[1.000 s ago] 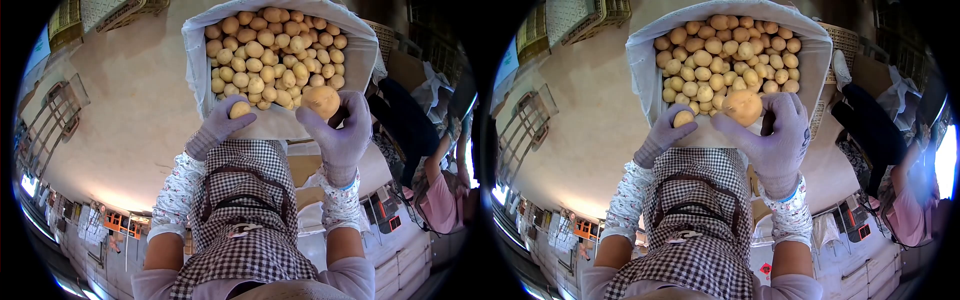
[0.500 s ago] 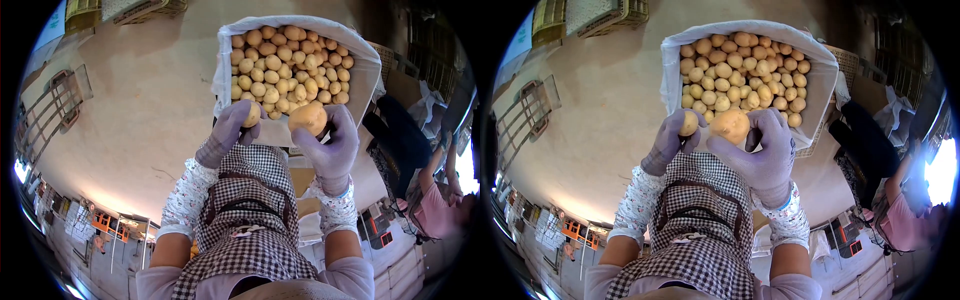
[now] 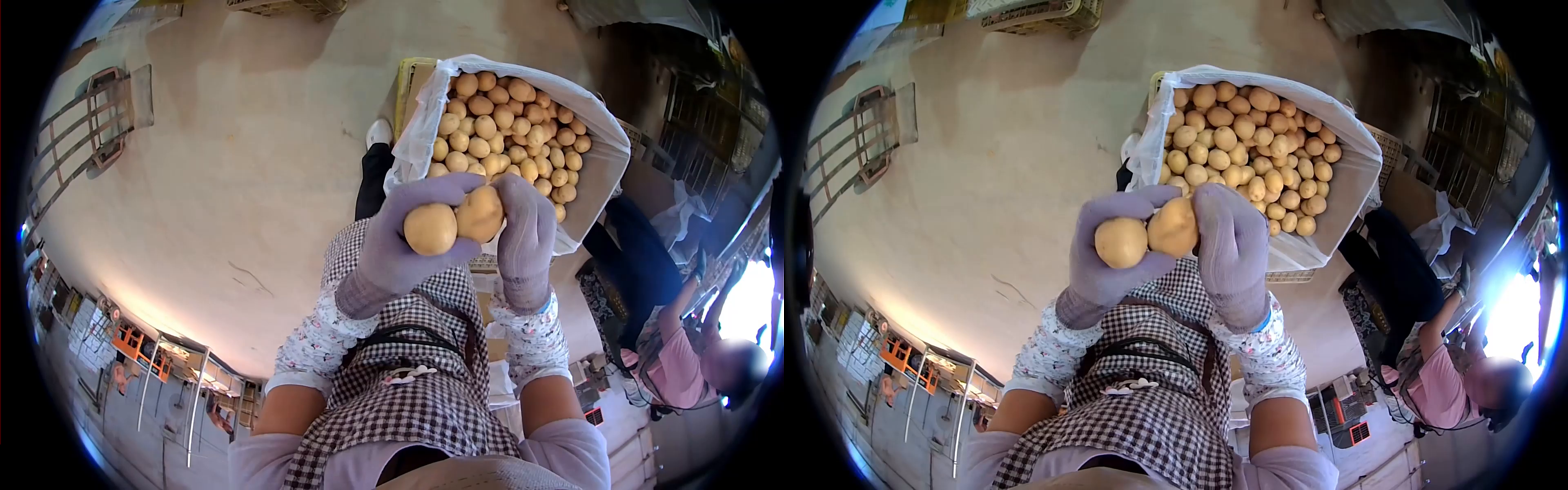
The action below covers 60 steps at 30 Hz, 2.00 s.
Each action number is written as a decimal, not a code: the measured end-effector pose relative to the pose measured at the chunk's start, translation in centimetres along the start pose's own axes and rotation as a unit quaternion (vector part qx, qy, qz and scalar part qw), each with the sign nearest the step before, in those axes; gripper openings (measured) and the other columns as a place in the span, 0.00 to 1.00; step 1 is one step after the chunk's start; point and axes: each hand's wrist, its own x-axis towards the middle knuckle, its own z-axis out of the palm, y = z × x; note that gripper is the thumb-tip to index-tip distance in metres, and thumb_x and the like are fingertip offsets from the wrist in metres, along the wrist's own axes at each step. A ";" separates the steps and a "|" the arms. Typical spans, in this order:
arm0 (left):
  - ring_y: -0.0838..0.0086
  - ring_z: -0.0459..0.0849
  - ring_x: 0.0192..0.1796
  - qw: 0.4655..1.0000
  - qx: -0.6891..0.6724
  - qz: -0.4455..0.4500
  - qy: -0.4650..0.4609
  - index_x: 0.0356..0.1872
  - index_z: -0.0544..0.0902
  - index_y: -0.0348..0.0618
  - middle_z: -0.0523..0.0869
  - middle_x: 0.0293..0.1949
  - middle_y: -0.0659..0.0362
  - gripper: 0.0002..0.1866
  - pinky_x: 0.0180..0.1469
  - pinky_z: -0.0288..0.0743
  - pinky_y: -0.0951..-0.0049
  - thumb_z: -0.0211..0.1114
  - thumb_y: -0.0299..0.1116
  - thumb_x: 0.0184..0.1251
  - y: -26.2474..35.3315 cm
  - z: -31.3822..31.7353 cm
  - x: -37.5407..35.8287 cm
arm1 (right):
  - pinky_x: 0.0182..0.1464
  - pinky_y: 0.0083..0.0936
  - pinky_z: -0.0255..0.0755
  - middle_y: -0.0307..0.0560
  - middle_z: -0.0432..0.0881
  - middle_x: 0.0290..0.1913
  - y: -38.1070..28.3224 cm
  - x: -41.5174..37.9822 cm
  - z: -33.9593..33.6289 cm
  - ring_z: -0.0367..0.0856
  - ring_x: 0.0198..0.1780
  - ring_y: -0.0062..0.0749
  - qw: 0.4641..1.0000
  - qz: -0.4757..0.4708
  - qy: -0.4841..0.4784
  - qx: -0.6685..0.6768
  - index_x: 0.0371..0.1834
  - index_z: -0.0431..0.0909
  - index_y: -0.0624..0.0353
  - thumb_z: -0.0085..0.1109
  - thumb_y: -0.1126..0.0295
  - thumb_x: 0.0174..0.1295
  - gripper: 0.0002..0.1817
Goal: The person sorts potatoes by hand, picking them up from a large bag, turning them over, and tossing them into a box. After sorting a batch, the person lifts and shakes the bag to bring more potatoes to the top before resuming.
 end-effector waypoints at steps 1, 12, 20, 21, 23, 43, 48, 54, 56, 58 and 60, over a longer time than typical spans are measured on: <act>0.56 0.82 0.65 1.000 0.000 0.001 0.004 0.59 0.71 0.42 0.81 0.63 0.38 0.35 0.67 0.78 0.56 0.80 0.16 0.51 0.1 -0.3 -0.1 | 0.39 0.30 0.77 0.55 0.83 0.37 -0.2 0.3 0.0 0.82 0.34 0.39 1.000 -0.003 -0.003 0.001 0.47 0.81 0.71 0.57 0.80 0.68 0.08; 0.57 0.81 0.66 0.982 -0.159 -0.044 0.089 0.63 0.70 0.45 0.79 0.65 0.43 0.32 0.66 0.79 0.55 0.76 0.21 0.59 1.8 -4.7 -2.3 | 0.33 0.26 0.67 0.46 0.77 0.26 -6.9 5.2 1.1 0.75 0.29 0.29 0.941 0.226 -0.128 0.217 0.38 0.80 0.69 0.49 0.73 0.75 0.12; 0.48 0.78 0.67 0.784 -0.593 0.001 0.187 0.65 0.70 0.51 0.76 0.66 0.47 0.22 0.62 0.82 0.42 0.65 0.35 0.74 3.8 -12.0 -2.3 | 0.37 0.21 0.73 0.41 0.81 0.29 -6.4 5.6 2.5 0.79 0.31 0.23 0.931 0.232 -0.163 0.230 0.40 0.84 0.70 0.46 0.67 0.80 0.19; 0.48 0.78 0.67 0.791 -0.584 0.027 0.183 0.65 0.70 0.51 0.76 0.66 0.47 0.22 0.62 0.82 0.42 0.65 0.35 0.74 4.0 -14.5 -1.5 | 0.36 0.20 0.73 0.41 0.80 0.28 -5.7 5.1 2.4 0.79 0.30 0.22 0.927 0.241 -0.171 0.231 0.40 0.84 0.70 0.47 0.67 0.80 0.18; 0.52 0.78 0.66 0.794 -0.553 0.069 0.243 0.62 0.73 0.46 0.77 0.64 0.48 0.19 0.65 0.79 0.49 0.61 0.41 0.77 6.3 -21.1 0.0 | 0.36 0.19 0.73 0.41 0.81 0.28 -6.1 5.1 1.3 0.80 0.30 0.22 0.922 0.241 -0.184 0.241 0.41 0.83 0.70 0.49 0.66 0.80 0.18; 0.51 0.77 0.69 0.867 0.425 0.146 -0.215 0.64 0.81 0.40 0.81 0.66 0.49 0.19 0.73 0.69 0.56 0.60 0.28 0.74 -3.9 -7.7 3.5 | 0.47 0.32 0.77 0.53 0.84 0.37 11.5 -10.7 -3.8 0.82 0.38 0.34 0.896 0.431 -0.104 0.025 0.51 0.83 0.64 0.57 0.59 0.76 0.17; 0.56 0.75 0.69 0.930 0.310 -0.176 -0.087 0.73 0.66 0.34 0.77 0.66 0.44 0.34 0.71 0.69 0.59 0.66 0.35 0.70 -12.6 2.5 -3.2 | 0.48 0.30 0.77 0.52 0.86 0.40 19.9 -14.9 -5.0 0.82 0.40 0.32 0.841 0.526 0.097 0.084 0.51 0.83 0.65 0.56 0.58 0.76 0.19; 0.55 0.73 0.70 0.879 0.137 -0.427 0.164 0.69 0.70 0.29 0.72 0.69 0.42 0.35 0.69 0.70 0.63 0.66 0.43 0.68 -19.6 -2.2 -1.3 | 0.60 0.30 0.75 0.53 0.85 0.52 26.4 -20.3 -2.5 0.84 0.52 0.41 0.821 0.540 0.021 0.187 0.58 0.81 0.62 0.54 0.57 0.74 0.21; 0.57 0.73 0.70 0.874 0.158 -0.431 0.158 0.70 0.70 0.30 0.72 0.69 0.42 0.36 0.69 0.70 0.64 0.66 0.45 0.68 -21.0 -4.2 -1.7 | 0.64 0.31 0.73 0.54 0.83 0.58 26.8 -20.0 -2.0 0.82 0.59 0.46 0.919 0.382 -0.084 0.048 0.61 0.79 0.62 0.57 0.60 0.71 0.21; 0.56 0.72 0.72 0.904 0.182 -0.376 0.088 0.73 0.68 0.31 0.71 0.71 0.41 0.38 0.71 0.68 0.64 0.65 0.48 0.69 -20.1 -5.3 -1.6 | 0.66 0.30 0.72 0.56 0.82 0.61 26.3 -19.3 -1.4 0.79 0.63 0.48 0.963 0.172 -0.176 -0.107 0.63 0.78 0.62 0.59 0.63 0.68 0.23; 0.56 0.72 0.72 0.895 0.219 -0.376 0.096 0.73 0.67 0.32 0.71 0.71 0.41 0.39 0.73 0.67 0.63 0.65 0.49 0.70 -19.9 -6.0 -1.6 | 0.64 0.33 0.73 0.52 0.79 0.66 25.5 -15.8 -0.4 0.79 0.64 0.47 0.837 0.487 -0.240 0.067 0.63 0.80 0.54 0.63 0.62 0.66 0.22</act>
